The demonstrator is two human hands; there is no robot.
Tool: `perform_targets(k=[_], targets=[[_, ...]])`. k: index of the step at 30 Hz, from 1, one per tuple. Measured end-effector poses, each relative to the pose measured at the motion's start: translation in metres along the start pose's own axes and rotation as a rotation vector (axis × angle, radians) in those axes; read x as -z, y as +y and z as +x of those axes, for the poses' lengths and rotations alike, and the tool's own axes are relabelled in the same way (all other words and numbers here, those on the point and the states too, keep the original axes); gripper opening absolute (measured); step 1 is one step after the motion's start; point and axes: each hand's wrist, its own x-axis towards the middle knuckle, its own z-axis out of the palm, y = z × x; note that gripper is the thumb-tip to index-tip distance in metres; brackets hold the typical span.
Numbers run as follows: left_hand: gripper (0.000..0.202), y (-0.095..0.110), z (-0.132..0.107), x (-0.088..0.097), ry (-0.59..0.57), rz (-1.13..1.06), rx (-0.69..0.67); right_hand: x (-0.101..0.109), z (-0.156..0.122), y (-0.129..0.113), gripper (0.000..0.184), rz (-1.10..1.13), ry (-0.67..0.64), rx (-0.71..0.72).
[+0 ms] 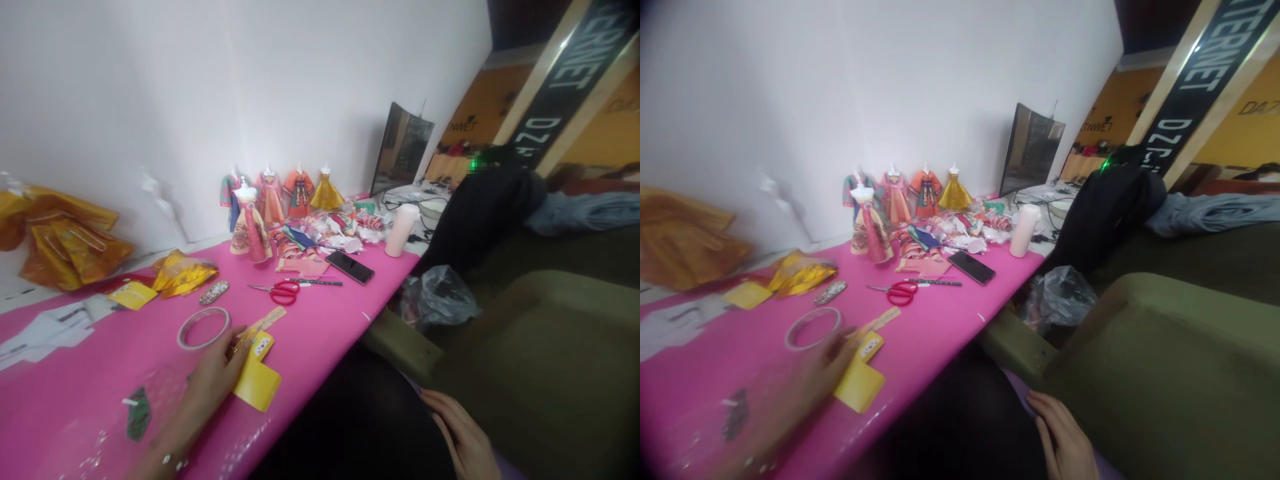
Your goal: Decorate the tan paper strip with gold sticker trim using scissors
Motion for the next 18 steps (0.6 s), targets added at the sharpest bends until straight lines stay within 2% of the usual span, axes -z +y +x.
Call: perform_targets(k=[5, 8, 10, 13, 16, 18], targets=[[0.045, -0.016, 0.008, -0.011, -0.015, 0.000, -0.061, 0.011, 0.011, -0.011, 0.037, 0.097, 0.056, -0.115], [0.042, -0.026, 0.011, -0.016, -0.013, 0.005, -0.091, 0.014, 0.048, -0.028, 0.045, 0.187, 0.090, -0.158], [0.039, -0.030, 0.013, -0.018, -0.010, 0.013, -0.096, 0.007, 0.095, -0.042, 0.044, 0.250, 0.118, -0.159], [0.035, -0.031, 0.010, -0.019, -0.010, 0.030, -0.091, -0.017, 0.195, -0.058, 0.039, 0.300, 0.229, -0.170], [0.031, -0.029, 0.004, -0.018, 0.005, 0.053, -0.089, -0.040, 0.301, -0.055, 0.039, 0.245, 0.484, -0.294], [0.029, -0.031, 0.001, -0.020, 0.021, 0.069, -0.094, -0.046, 0.355, -0.041, 0.039, 0.185, 0.603, -0.405]])
